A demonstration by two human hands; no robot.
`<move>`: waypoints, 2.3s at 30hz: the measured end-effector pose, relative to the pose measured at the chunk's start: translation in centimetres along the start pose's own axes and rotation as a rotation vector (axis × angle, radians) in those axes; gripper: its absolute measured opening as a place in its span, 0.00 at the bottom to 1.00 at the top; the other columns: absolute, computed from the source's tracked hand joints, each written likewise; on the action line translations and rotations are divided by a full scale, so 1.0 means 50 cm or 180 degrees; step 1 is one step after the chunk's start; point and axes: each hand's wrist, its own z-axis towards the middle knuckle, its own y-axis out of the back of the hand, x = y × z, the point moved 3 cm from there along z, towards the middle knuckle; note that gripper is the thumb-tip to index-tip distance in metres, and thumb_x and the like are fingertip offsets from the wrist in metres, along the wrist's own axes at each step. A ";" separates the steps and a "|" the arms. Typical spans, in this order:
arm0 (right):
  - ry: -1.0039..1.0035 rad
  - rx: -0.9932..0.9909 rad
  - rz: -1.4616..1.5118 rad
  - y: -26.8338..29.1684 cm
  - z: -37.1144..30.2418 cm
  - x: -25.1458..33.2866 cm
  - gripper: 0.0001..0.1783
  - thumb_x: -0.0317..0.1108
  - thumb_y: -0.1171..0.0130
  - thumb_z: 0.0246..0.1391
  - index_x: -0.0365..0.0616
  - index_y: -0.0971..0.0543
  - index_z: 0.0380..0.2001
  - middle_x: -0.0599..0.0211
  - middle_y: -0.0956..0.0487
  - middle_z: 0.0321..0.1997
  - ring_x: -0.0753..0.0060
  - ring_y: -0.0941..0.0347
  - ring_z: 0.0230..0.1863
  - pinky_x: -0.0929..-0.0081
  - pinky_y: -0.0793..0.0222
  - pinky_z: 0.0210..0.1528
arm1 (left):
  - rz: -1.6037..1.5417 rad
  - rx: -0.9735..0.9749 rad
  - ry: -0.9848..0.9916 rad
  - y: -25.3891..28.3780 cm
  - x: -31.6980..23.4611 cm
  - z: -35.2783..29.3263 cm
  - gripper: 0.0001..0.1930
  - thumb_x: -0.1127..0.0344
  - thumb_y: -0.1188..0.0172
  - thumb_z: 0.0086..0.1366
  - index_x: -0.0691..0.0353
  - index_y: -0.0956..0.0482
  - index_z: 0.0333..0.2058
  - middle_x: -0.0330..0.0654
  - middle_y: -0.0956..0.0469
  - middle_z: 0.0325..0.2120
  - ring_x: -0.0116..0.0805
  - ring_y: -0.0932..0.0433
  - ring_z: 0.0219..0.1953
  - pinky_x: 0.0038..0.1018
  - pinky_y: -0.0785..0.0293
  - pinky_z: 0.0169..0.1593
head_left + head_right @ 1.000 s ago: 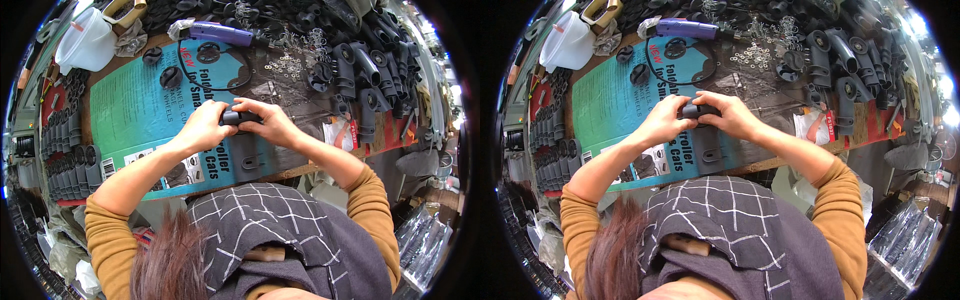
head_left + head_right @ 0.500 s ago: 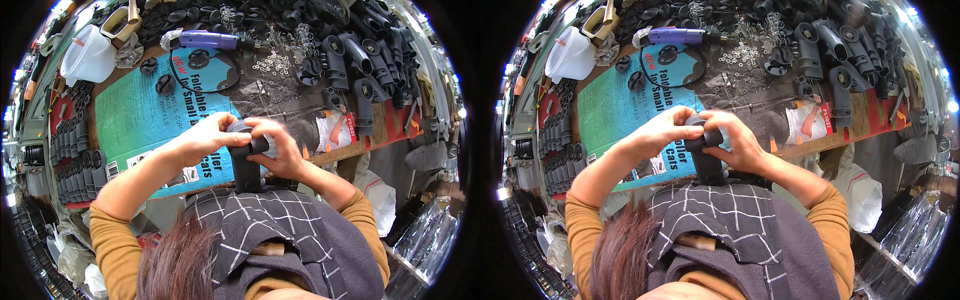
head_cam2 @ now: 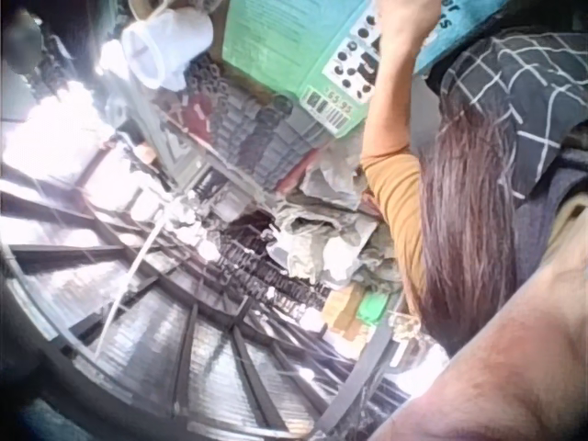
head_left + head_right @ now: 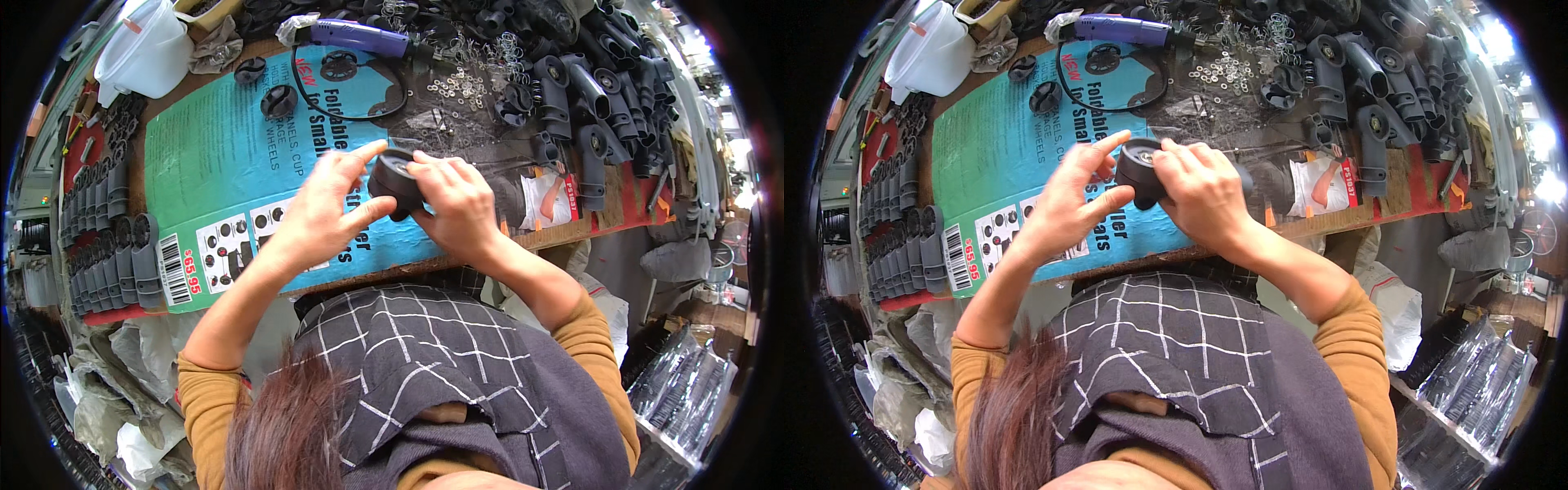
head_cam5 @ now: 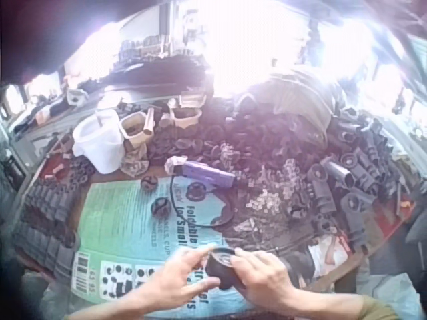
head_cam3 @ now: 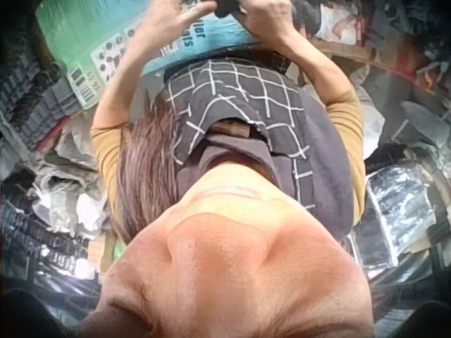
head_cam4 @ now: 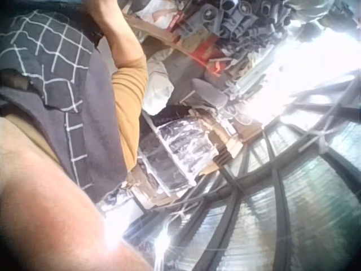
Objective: The person assembles small wheels by inserting bearings and washers into wheel hubs, then uses a handheld electric screwdriver to tighten the components. The process is repeated for multiple wheels on a cluttered workbench.
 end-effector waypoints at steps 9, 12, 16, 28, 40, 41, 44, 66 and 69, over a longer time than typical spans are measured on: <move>0.0035 -0.0019 -0.0738 -0.070 -0.040 0.078 0.16 0.29 0.42 0.47 0.30 0.22 0.38 0.53 0.22 0.45 0.57 0.25 0.42 0.68 0.27 0.42 | -0.0512 -0.1666 -0.0625 -0.123 0.062 0.027 0.38 0.42 0.44 0.65 0.73 0.36 0.57 0.61 0.34 0.54 0.56 0.36 0.59 0.41 0.41 0.63; -0.0555 -0.0281 0.0812 -0.044 -0.032 0.037 0.12 0.25 0.42 0.51 0.35 0.22 0.41 0.52 0.24 0.46 0.55 0.24 0.40 0.66 0.25 0.41 | -0.0433 -0.1582 -0.0767 -0.113 0.079 0.046 0.30 0.44 0.39 0.62 0.68 0.28 0.48 0.55 0.29 0.48 0.52 0.31 0.53 0.38 0.34 0.57; -0.2514 0.0189 0.3067 -0.089 -0.016 -0.041 0.12 0.34 0.43 0.62 0.36 0.21 0.43 0.63 0.22 0.37 0.79 0.25 0.32 0.78 0.27 0.36 | -0.0138 -0.1456 -0.0747 -0.104 0.079 0.041 0.31 0.49 0.29 0.52 0.67 0.28 0.47 0.53 0.28 0.47 0.51 0.29 0.52 0.38 0.31 0.56; -0.1684 -0.0391 0.0309 -0.031 0.055 -0.214 0.05 0.31 0.38 0.52 0.41 0.21 0.28 0.63 0.23 0.30 0.64 0.25 0.33 0.67 0.29 0.38 | -0.0709 -0.1186 -0.0336 -0.100 0.064 0.046 0.26 0.65 0.30 0.47 0.64 0.27 0.46 0.51 0.30 0.46 0.47 0.29 0.50 0.36 0.31 0.55; -0.1340 -0.0170 0.1142 -0.031 0.060 -0.152 0.04 0.28 0.35 0.48 0.39 0.20 0.27 0.64 0.24 0.26 0.67 0.27 0.26 0.72 0.30 0.30 | -0.0523 -0.1367 -0.0473 -0.106 0.068 0.045 0.28 0.62 0.29 0.46 0.61 0.28 0.47 0.51 0.31 0.48 0.48 0.31 0.54 0.36 0.33 0.57; -0.1389 0.0113 0.1355 -0.031 0.054 -0.111 0.04 0.28 0.35 0.47 0.39 0.19 0.27 0.64 0.25 0.25 0.68 0.26 0.26 0.72 0.31 0.30 | -0.0673 -0.1410 -0.0364 -0.108 0.071 0.043 0.30 0.62 0.29 0.46 0.61 0.31 0.49 0.52 0.32 0.48 0.50 0.32 0.54 0.36 0.32 0.56; -0.1333 0.0713 0.1695 -0.045 0.051 -0.033 0.04 0.27 0.34 0.45 0.39 0.19 0.26 0.65 0.25 0.24 0.69 0.26 0.27 0.72 0.31 0.29 | -0.0727 -0.1416 -0.0281 -0.113 0.073 0.043 0.31 0.64 0.29 0.46 0.61 0.33 0.48 0.52 0.32 0.48 0.50 0.30 0.52 0.38 0.30 0.53; -0.1245 -0.0223 -0.0741 -0.012 0.095 -0.438 0.06 0.32 0.40 0.51 0.41 0.18 0.29 0.60 0.19 0.32 0.55 0.22 0.37 0.64 0.28 0.42 | -0.0459 -0.1527 -0.0593 -0.106 0.063 0.044 0.30 0.65 0.27 0.44 0.64 0.32 0.45 0.50 0.32 0.45 0.48 0.31 0.50 0.36 0.32 0.55; -0.0884 -0.0377 -0.0943 -0.018 0.139 -0.442 0.06 0.33 0.40 0.51 0.44 0.17 0.29 0.61 0.20 0.32 0.55 0.25 0.40 0.63 0.30 0.45 | -0.0523 -0.1474 -0.0544 -0.105 0.062 0.045 0.30 0.66 0.27 0.43 0.65 0.32 0.45 0.50 0.32 0.44 0.47 0.31 0.49 0.36 0.32 0.54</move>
